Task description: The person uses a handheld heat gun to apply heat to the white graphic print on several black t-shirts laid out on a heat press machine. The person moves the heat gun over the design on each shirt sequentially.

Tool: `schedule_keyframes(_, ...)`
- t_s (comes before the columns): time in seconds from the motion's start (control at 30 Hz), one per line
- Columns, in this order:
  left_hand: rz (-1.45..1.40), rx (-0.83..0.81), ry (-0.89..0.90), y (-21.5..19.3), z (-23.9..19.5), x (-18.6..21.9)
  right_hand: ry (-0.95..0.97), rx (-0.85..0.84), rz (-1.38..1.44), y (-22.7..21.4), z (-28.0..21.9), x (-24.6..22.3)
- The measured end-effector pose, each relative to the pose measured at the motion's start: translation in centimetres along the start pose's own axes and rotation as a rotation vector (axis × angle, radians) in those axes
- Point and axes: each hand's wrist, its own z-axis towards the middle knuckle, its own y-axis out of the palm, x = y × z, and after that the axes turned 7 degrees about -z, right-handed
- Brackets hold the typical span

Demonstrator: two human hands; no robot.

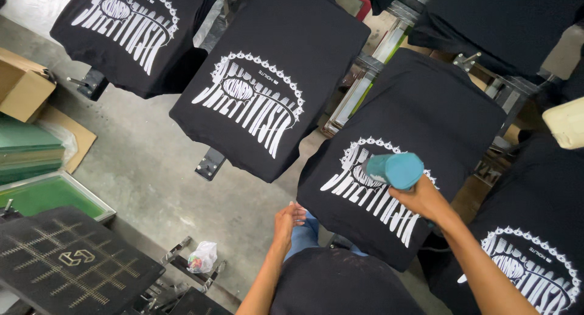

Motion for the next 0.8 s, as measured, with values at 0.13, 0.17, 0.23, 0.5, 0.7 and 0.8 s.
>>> schedule_keyframes(0.13,0.011,0.013,-0.007,0.3,-0.3,0.4,-0.046,0.06,0.042,-0.5,1.2,1.6)
schedule_keyframes(0.17,0.011,0.015,-0.008,0.3,-0.4,0.4,-0.046,0.059,0.042,-0.4,1.2,1.7)
schedule_keyframes(0.23,0.022,0.011,-0.001,0.4,-0.4,0.4,-0.07,0.075,0.024,-0.3,1.0,1.9)
schedule_keyframes(0.5,0.013,0.007,0.001,0.7,-0.8,0.9,-0.053,-0.136,0.038,0.0,-1.6,-0.4)
schedule_keyframes(0.7,0.027,-0.006,0.007,0.4,-1.0,1.1,-0.024,-0.066,0.028,-0.5,-2.6,-1.1)
schedule_keyframes(0.8,0.023,-0.002,0.004,0.3,-1.0,1.3,-0.025,-0.029,0.032,0.1,-3.0,-1.1)
